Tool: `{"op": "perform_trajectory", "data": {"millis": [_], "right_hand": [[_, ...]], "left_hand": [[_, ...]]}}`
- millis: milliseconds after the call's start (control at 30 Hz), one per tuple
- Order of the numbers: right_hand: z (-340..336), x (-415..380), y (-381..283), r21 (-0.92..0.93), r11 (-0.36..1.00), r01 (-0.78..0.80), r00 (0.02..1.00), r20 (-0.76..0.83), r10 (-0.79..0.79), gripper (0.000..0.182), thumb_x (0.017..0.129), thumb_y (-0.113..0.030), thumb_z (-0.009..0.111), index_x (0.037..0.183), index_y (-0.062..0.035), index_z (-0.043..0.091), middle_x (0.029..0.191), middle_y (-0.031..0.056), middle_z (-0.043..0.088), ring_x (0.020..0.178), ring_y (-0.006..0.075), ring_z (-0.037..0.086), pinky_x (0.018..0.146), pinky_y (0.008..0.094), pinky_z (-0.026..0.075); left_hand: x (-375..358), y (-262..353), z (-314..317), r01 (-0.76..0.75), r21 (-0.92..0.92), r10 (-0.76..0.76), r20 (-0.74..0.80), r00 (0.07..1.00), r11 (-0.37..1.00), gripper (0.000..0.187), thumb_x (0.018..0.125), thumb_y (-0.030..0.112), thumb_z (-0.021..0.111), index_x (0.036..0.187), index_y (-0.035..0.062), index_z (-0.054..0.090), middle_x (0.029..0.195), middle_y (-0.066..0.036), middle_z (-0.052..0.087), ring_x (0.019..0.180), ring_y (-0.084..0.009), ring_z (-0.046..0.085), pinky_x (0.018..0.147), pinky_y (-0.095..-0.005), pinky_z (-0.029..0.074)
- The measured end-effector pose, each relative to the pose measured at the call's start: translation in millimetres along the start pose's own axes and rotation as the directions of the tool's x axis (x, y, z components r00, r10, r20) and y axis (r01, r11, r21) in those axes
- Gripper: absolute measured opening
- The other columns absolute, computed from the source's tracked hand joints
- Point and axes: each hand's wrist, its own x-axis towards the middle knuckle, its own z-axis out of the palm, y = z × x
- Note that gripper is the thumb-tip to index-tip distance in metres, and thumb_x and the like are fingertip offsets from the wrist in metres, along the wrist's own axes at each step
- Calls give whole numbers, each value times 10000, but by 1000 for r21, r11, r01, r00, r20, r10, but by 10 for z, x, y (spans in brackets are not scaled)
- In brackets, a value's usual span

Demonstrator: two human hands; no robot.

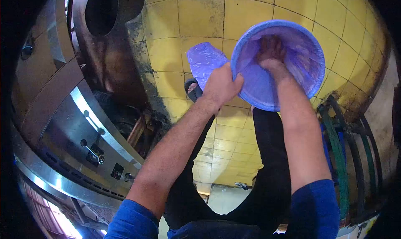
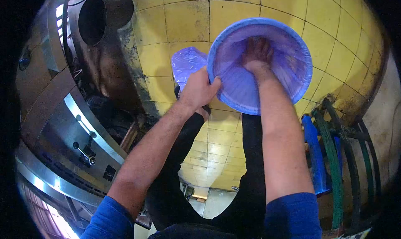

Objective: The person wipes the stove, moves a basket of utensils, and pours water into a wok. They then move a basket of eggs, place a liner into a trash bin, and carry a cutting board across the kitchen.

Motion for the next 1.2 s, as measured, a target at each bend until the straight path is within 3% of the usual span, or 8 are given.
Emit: {"op": "perform_trajectory", "data": {"millis": [333,500,533,700,933,1033,1100,1200], "right_hand": [[-1195,-964,344,529,769,359,924,-317,-213,287,880,-227,463,968,6,605,924,258,618,858,416,596,763,463,477],[-1491,-2763,836,908,362,-212,961,126,246,296,910,-278,514,960,-8,625,862,200,643,842,303,649,732,384,486],[-1676,-3109,930,624,639,-450,893,340,296,313,889,-277,541,1055,-24,619,967,175,657,940,313,631,814,381,486],[-3002,-4361,662,877,466,118,980,-25,-200,827,684,-308,767,1360,-41,372,1290,259,464,1209,365,459,1034,404,354],[-4218,-4302,-281,342,449,825,553,-326,-767,1154,577,-492,825,1445,-119,163,1441,288,158,1349,434,176,1098,492,209],[-4346,-4606,-597,742,-63,667,234,-289,-928,907,672,-468,769,1371,-67,353,1322,238,411,1224,324,427,1022,424,357],[-4563,-4864,-545,922,371,113,305,323,-896,579,783,-360,673,1200,16,530,1093,148,601,980,215,594,879,344,471],[-5094,-5511,-670,957,239,-165,248,274,-929,382,805,-178,571,1089,78,580,965,112,645,841,186,631,783,312,509]], "left_hand": [[-253,-65,3,25,-125,-46,-164,985,992,514,831,396,637,1102,-36,574,978,-246,640,953,-371,623,814,-427,484],[-1471,-30,-486,142,-380,-197,-111,974,914,415,878,247,598,1199,-7,527,933,-143,625,861,-195,590,784,-329,482],[-1815,189,-675,97,-441,-176,-141,974,892,360,902,179,541,1221,15,510,855,-83,597,710,-134,556,646,-290,484],[-3422,1319,-1442,180,-863,-148,124,981,472,366,895,102,492,1260,93,461,639,53,360,493,-50,316,429,-212,271],[-5315,2158,-1469,-115,-968,201,-70,977,223,363,902,128,524,1262,118,489,697,56,383,523,-47,327,472,-201,280],[-5847,1902,-1134,-478,-833,61,-481,875,280,386,899,197,557,1266,97,495,752,0,479,616,-107,454,563,-241,378],[-6240,1671,-890,-428,-2,266,-782,564,904,466,867,269,601,1272,65,491,913,-111,569,843,-229,558,752,-338,455],[-6691,1297,57,-347,-29,181,-811,556,937,715,787,389,681,1338,34,395,1290,-217,454,1222,-361,420,1034,-437,332]]}}
